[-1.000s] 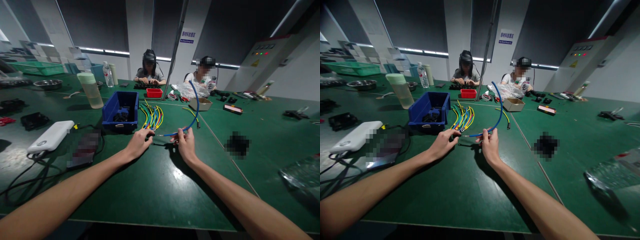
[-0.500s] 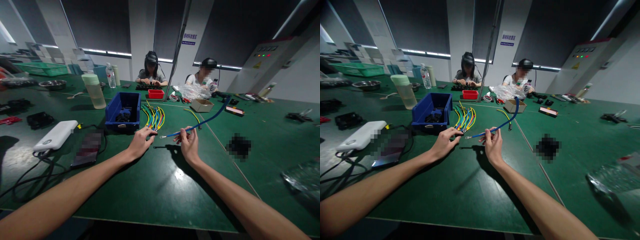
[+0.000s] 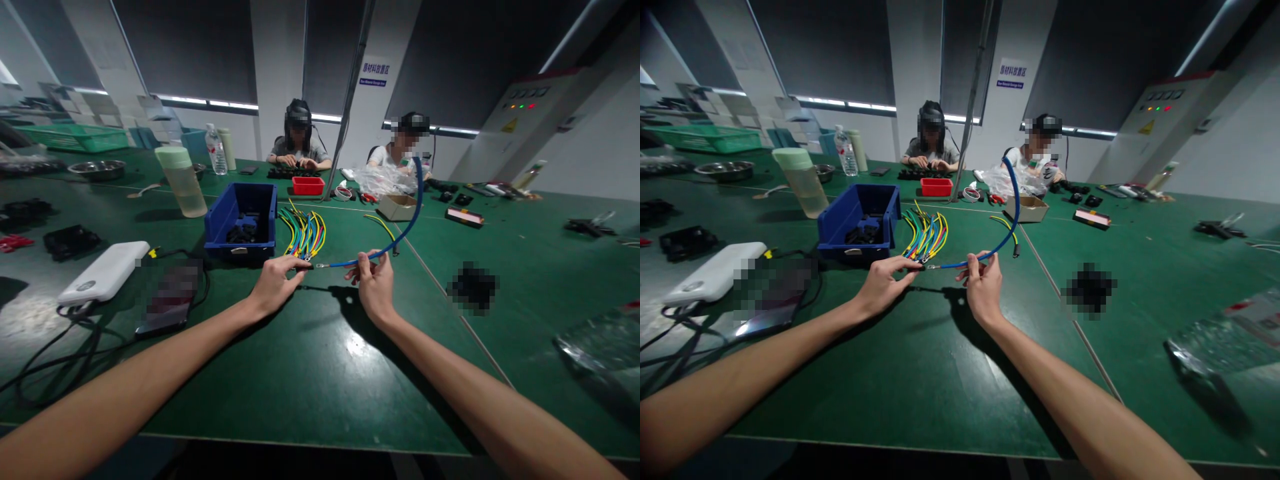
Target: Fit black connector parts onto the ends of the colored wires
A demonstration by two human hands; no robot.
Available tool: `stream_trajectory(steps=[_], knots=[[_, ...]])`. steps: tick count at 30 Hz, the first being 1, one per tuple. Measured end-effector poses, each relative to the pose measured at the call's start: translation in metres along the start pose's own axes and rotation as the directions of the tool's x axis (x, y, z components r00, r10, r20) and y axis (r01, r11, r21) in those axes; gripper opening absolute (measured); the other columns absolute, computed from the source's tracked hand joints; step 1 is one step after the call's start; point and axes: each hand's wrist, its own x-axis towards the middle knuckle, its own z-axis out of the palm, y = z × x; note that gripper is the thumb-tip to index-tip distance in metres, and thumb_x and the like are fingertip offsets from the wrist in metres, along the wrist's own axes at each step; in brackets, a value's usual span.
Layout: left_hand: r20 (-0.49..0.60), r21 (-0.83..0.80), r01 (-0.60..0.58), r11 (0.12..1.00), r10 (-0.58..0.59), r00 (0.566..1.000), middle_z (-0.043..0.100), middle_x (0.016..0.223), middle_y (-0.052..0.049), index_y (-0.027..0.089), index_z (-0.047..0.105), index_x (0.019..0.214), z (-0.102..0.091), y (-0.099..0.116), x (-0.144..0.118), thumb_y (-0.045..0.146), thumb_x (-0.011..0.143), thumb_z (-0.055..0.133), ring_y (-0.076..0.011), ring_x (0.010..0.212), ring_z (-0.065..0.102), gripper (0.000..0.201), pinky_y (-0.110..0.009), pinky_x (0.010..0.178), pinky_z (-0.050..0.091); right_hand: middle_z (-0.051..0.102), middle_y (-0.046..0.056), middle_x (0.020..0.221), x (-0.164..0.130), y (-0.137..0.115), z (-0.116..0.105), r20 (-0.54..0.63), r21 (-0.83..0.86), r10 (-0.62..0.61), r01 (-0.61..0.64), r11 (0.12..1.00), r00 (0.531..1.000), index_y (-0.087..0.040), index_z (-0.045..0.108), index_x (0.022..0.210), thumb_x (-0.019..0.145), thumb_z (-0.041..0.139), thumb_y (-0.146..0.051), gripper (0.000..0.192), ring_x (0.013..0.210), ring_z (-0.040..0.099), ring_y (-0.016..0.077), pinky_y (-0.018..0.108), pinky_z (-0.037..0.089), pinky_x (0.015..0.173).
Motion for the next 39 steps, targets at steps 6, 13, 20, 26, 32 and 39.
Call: stream_trajectory(steps=[6,13,20,26,32,39], knots=[[-0.002,0.001,0.007,1.000,-0.007,1.000,0.070,0.090,-0.004,0.017,0.068,0.091,0.0015,0.0017,0.0010,0.016,0.082,0.058,-0.0168,0.085,0.065,0.014,-0.030,0.079,0.049,0.055,-0.007,0.054,0.0000,-0.0006,-0.0002,-0.015,0.000,-0.007,0.007,1.000,1.000,-0.023,0.040,0.089,0.083,0.056,-0.045,0.028,0.042,0.058,0.0126,0.020,0.040,0.039],[-0.017,-0.001,-0.011,1.000,0.011,1.000,0.069,0.087,-0.004,0.017,0.068,0.088,0.0014,0.0028,0.0013,0.015,0.079,0.058,-0.0166,0.083,0.064,0.013,-0.030,0.079,0.049,0.054,-0.007,0.055,-0.0008,-0.0004,-0.0002,-0.012,-0.001,0.001,-0.001,1.000,1.000,-0.023,0.040,0.088,0.083,0.056,-0.046,0.028,0.042,0.058,0.0122,0.020,0.040,0.038],[-0.032,-0.007,-0.018,1.000,0.017,0.999,0.068,0.085,-0.004,0.016,0.067,0.087,0.0014,0.0041,0.0012,0.014,0.077,0.059,-0.0165,0.080,0.064,0.012,-0.029,0.076,0.049,0.055,-0.007,0.055,-0.0024,-0.0020,0.0002,0.006,0.007,-0.017,0.017,1.000,1.000,-0.023,0.040,0.089,0.084,0.056,-0.045,0.027,0.043,0.058,0.0120,0.020,0.040,0.039],[-0.039,-0.003,-0.024,1.000,0.024,0.999,0.069,0.084,-0.003,0.017,0.066,0.086,0.0011,0.0043,0.0012,0.015,0.077,0.059,-0.0157,0.079,0.063,0.011,-0.028,0.075,0.050,0.055,-0.007,0.053,-0.0028,-0.0013,0.0005,0.004,-0.002,-0.019,0.019,1.000,1.000,-0.023,0.040,0.089,0.084,0.055,-0.046,0.028,0.042,0.058,0.0128,0.020,0.040,0.039],[-0.055,0.007,0.005,1.000,-0.005,0.998,0.069,0.082,-0.002,0.017,0.066,0.086,0.0025,0.0022,0.0007,0.016,0.076,0.060,-0.0151,0.073,0.063,0.012,-0.029,0.074,0.052,0.054,-0.007,0.053,-0.0022,-0.0005,0.0004,0.001,0.003,-0.014,0.014,1.000,1.000,-0.023,0.040,0.089,0.083,0.056,-0.047,0.030,0.042,0.057,0.0126,0.020,0.039,0.039],[-0.044,0.014,0.029,0.999,-0.028,0.999,0.069,0.078,-0.001,0.017,0.066,0.083,0.0025,0.0033,0.0011,0.013,0.074,0.060,-0.0136,0.068,0.062,0.011,-0.026,0.069,0.050,0.055,-0.007,0.053,-0.0024,-0.0009,0.0004,0.003,-0.009,-0.017,0.017,1.000,1.000,-0.023,0.041,0.089,0.083,0.055,-0.046,0.028,0.042,0.057,0.0124,0.020,0.039,0.039]])
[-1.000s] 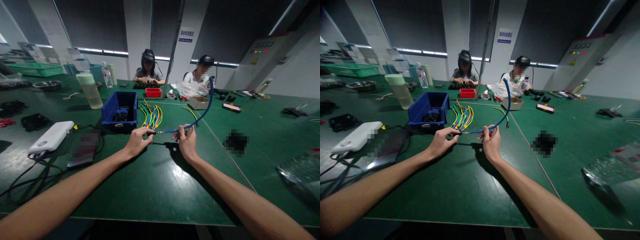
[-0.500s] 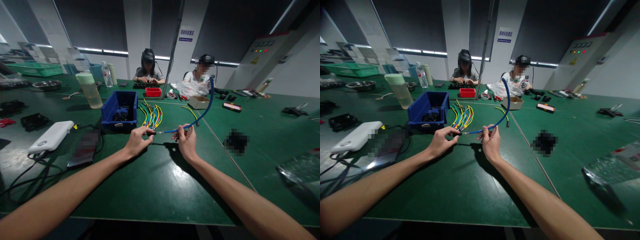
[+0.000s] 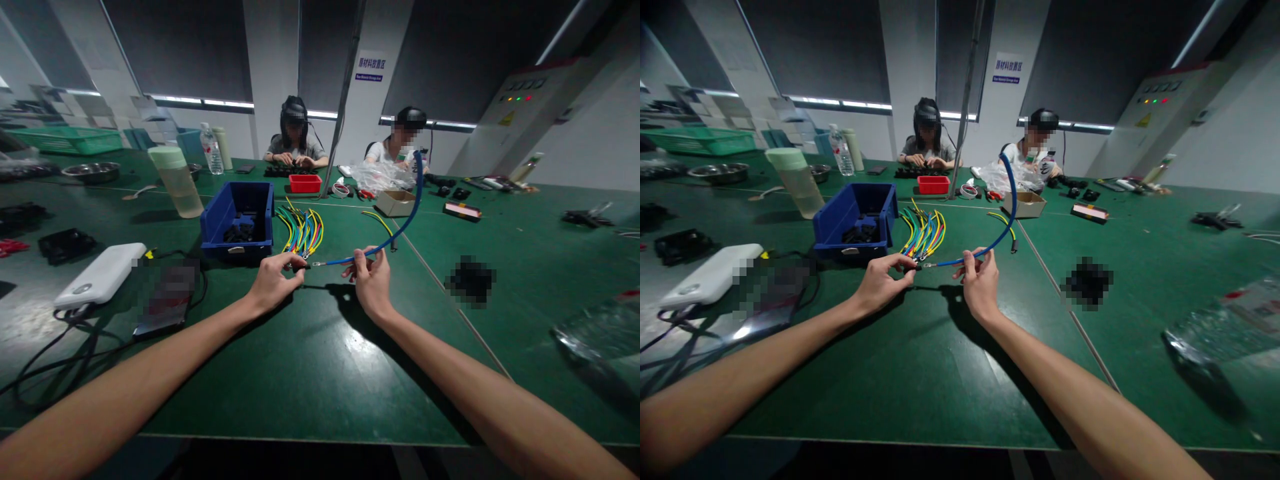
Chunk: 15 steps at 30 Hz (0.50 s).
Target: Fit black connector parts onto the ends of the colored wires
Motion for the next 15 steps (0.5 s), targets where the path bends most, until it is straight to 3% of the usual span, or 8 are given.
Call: stream_trajectory(steps=[15], knots=[[-0.008,0.003,0.000,1.000,0.000,1.000,0.069,0.080,-0.002,0.017,0.066,0.082,-0.0002,-0.0006,0.0009,0.018,0.075,0.061,-0.0145,0.070,0.061,0.009,-0.026,0.066,0.049,0.054,-0.007,0.052,-0.0005,0.0000,-0.0001,0.007,-0.003,-0.010,0.010,1.000,1.000,-0.023,0.040,0.088,0.084,0.055,-0.046,0.027,0.042,0.057,0.0127,0.021,0.039,0.039]])
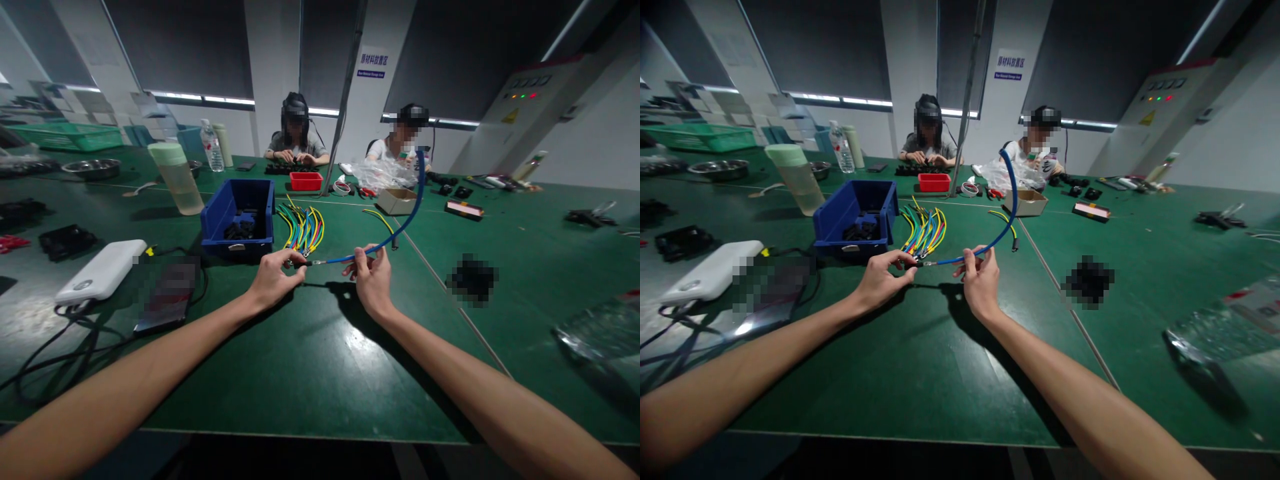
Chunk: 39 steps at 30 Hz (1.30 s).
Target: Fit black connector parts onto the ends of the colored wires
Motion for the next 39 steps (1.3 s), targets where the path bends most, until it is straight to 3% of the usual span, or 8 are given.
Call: stream_trajectory(steps=[39], knots=[[0.020,-0.039,0.025,0.999,-0.024,0.999,0.069,0.078,-0.001,0.017,0.068,0.081,0.0002,-0.0002,0.0006,0.019,0.075,0.062,-0.0131,0.066,0.061,0.009,-0.024,0.064,0.048,0.056,-0.006,0.052,-0.0021,-0.0021,0.0003,0.034,-0.033,-0.024,0.025,0.999,0.999,-0.023,0.042,0.088,0.084,0.055,-0.046,0.026,0.044,0.058,0.0138,0.021,0.039,0.039]])
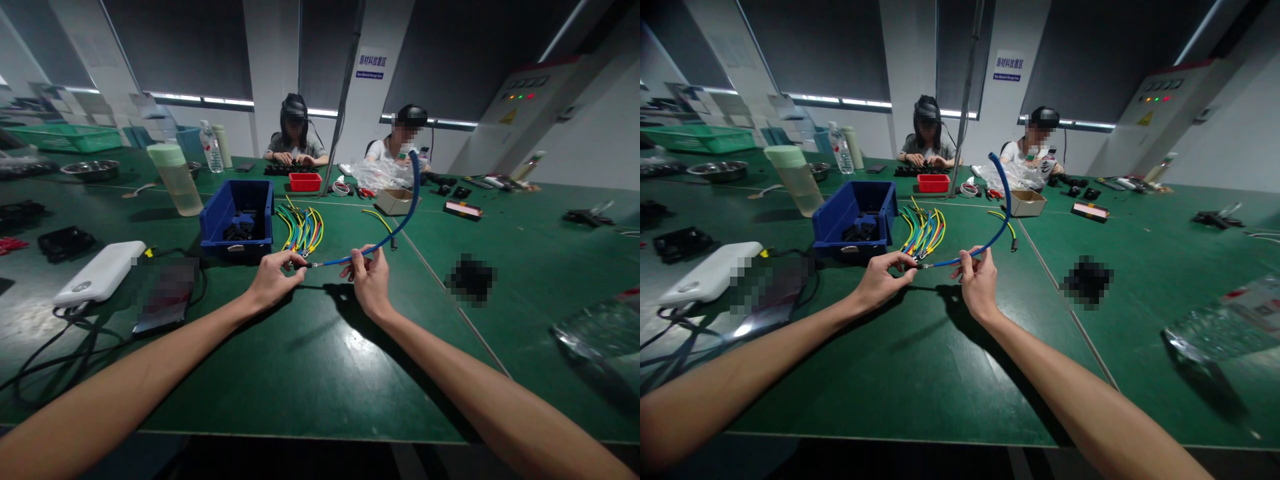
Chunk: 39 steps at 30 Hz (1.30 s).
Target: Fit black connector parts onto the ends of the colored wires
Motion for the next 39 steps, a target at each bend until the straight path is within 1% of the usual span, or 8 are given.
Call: stream_trajectory(steps=[8,17,39], knots=[[0.012,-0.022,0.028,0.999,-0.028,1.000,0.069,0.078,-0.003,0.015,0.068,0.082,0.0010,0.0011,-0.0007,0.021,0.075,0.062,-0.0136,0.067,0.060,0.010,-0.024,0.063,0.046,0.056,-0.006,0.051,-0.0011,-0.0012,-0.0001,0.018,-0.019,-0.007,0.007,1.000,1.000,-0.023,0.041,0.088,0.085,0.054,-0.045,0.026,0.042,0.057,0.0127,0.020,0.038,0.039],[0.015,-0.046,0.054,0.997,-0.053,0.998,0.069,0.079,-0.003,0.016,0.068,0.083,0.0016,0.0002,-0.0013,0.022,0.075,0.063,-0.0136,0.067,0.060,0.011,-0.024,0.063,0.046,0.056,-0.007,0.052,-0.0011,0.0002,0.0010,0.019,0.001,-0.009,0.009,1.000,1.000,-0.023,0.041,0.088,0.085,0.055,-0.044,0.025,0.043,0.059,0.0132,0.020,0.039,0.038],[0.005,-0.083,0.048,0.995,-0.047,0.999,0.069,0.077,-0.003,0.016,0.067,0.080,0.0035,0.0025,-0.0023,0.021,0.073,0.065,-0.0136,0.067,0.060,0.009,-0.025,0.065,0.047,0.057,-0.006,0.055,-0.0034,-0.0014,0.0015,0.065,0.014,-0.005,0.004,1.000,0.998,-0.023,0.041,0.089,0.085,0.054,-0.045,0.027,0.044,0.059,0.0128,0.020,0.040,0.039]])
